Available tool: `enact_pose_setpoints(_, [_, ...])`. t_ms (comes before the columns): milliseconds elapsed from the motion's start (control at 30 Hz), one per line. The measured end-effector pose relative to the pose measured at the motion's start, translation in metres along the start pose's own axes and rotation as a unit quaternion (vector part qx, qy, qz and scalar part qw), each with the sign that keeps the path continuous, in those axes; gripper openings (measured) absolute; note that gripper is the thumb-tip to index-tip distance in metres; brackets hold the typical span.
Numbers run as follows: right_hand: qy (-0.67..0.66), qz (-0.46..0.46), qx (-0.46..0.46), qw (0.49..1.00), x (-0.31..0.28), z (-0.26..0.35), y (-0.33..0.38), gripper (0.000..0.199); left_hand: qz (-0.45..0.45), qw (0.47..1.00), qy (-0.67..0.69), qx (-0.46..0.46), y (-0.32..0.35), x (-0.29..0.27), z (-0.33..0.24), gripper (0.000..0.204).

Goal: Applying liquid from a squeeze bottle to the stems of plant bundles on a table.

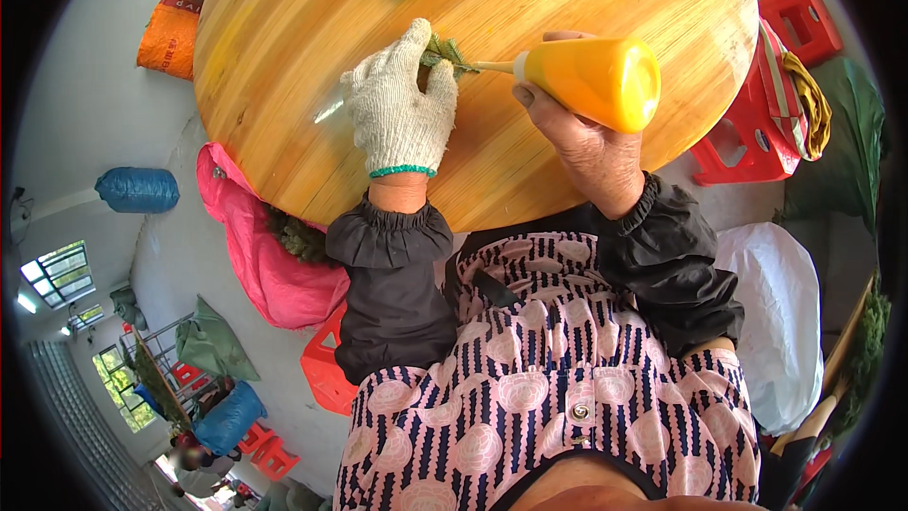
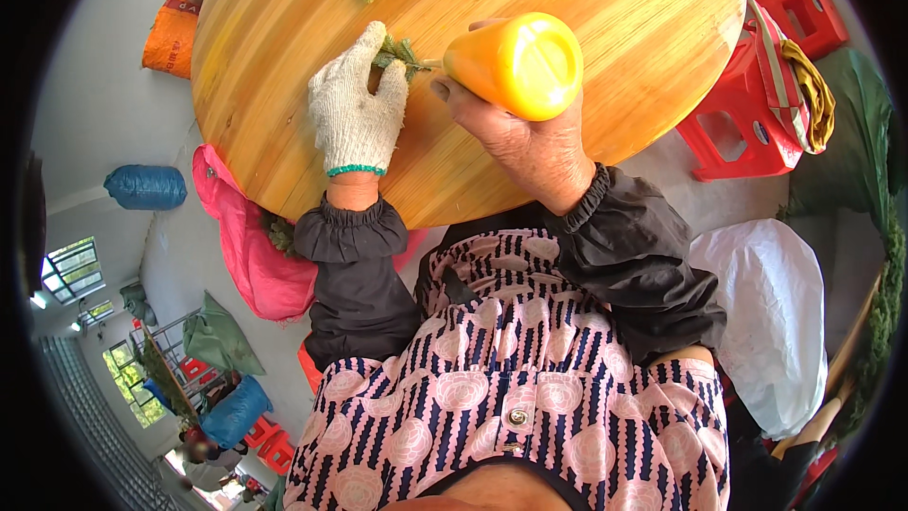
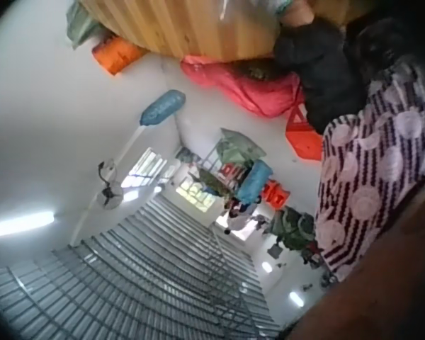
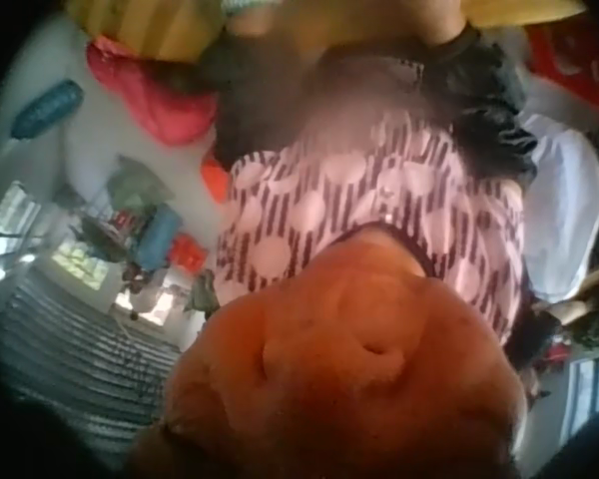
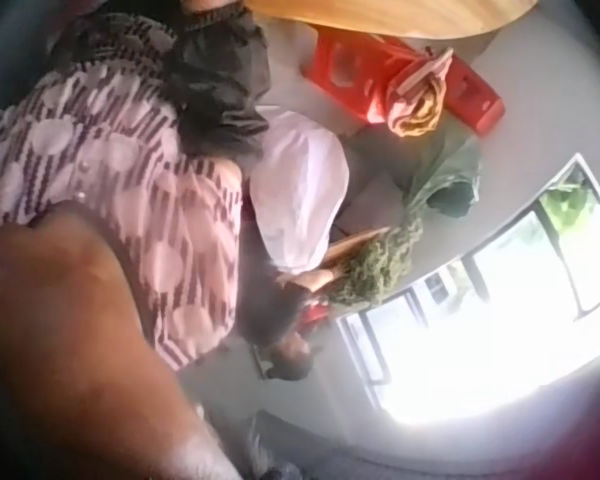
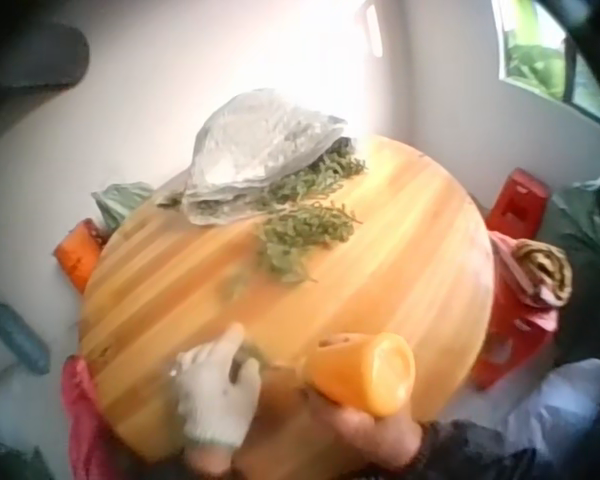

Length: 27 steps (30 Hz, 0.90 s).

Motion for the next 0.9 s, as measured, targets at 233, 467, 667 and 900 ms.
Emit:
enact_pose_setpoints(233, [-0.066,-0.039,0.044,0.996,-0.009,-0.013,0.006,0.035,0.01,0.998,0.044,-0.037,-0.003,0.004,0.007,0.041])
enact_pose_setpoints(467, [-0.248,-0.145,0.119,0.95,-0.027,-0.037,0.019,0.028,-0.002,0.999,0.039,-0.034,-0.004,-0.005,0.006,0.032])
enact_pose_setpoints(667, [-0.402,-0.192,0.082,0.891,-0.045,-0.068,0.017,0.016,-0.055,0.985,0.161,-0.007,0.004,-0.012,0.021,0.022])
enact_pose_setpoints(900, [-0.397,-0.167,0.102,0.897,-0.032,-0.069,0.013,0.018,-0.22,0.94,0.192,-0.179,0.126,-0.12,0.096,0.024])
Point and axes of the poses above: each hand's wrist, its own y-axis away from the middle knuckle, its own x-axis out of the palm, z = x × y, the point moved 10 cm from there along -y, towards the middle knuckle, and after that the axes turned 10 degrees about z, right-handed, at the moved point
